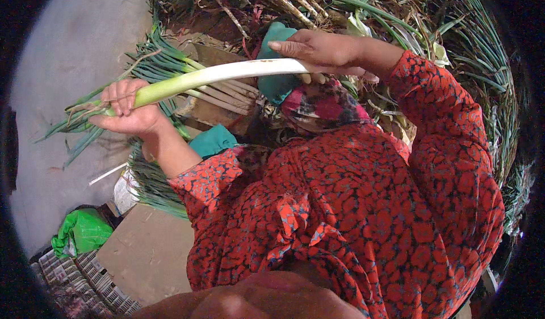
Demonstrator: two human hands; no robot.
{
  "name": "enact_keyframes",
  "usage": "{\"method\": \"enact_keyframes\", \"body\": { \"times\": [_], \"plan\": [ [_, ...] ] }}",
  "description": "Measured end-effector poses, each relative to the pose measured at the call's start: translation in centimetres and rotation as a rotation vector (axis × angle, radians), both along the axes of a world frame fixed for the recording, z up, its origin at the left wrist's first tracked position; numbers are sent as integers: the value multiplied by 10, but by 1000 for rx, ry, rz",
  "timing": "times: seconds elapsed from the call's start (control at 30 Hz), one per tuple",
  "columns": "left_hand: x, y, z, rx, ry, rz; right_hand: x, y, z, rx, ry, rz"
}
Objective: The person sits on the floor and repeatedly picks up long green onions, peels off outer layers, and trims the root ends using a knife. The trimmed onions are placed in a neat pile next to the work area.
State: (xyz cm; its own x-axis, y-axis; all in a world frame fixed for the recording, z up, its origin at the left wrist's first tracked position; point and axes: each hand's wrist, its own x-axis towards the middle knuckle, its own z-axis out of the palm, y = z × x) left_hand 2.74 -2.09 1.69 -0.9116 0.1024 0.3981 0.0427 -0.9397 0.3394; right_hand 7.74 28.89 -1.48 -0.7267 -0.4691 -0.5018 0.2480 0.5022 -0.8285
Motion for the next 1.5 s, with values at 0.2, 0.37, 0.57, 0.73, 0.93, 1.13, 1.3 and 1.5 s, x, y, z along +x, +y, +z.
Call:
{"method": "enact_keyframes", "body": {
  "times": [0.2, 0.37, 0.57, 0.73, 0.93, 1.13, 1.3, 1.5],
  "plan": [
    [-3, -9, -8, 155, -67, 23, 3, 9, 3, -335, 399, 122],
    [-6, 1, -10, -6, -245, 207, -1, 14, -12, -160, 675, 134],
    [-10, 5, -19, -33, -200, 28, 0, 15, -31, 29, 587, -64],
    [-6, 12, -10, -252, -282, 202, -13, 25, -38, -29, 304, -116],
    [-5, 19, -14, -431, -203, 268, -22, 46, -37, -20, 4, 15],
    [-6, 15, -18, -480, -261, 358, -32, 59, -79, -92, 144, -335],
    [-4, 7, -19, -420, -354, 439, -37, 87, -83, -110, 14, -662],
    [-7, 12, -23, -426, -277, 432, -45, 177, -146, 697, 780, -326]
  ]
}}
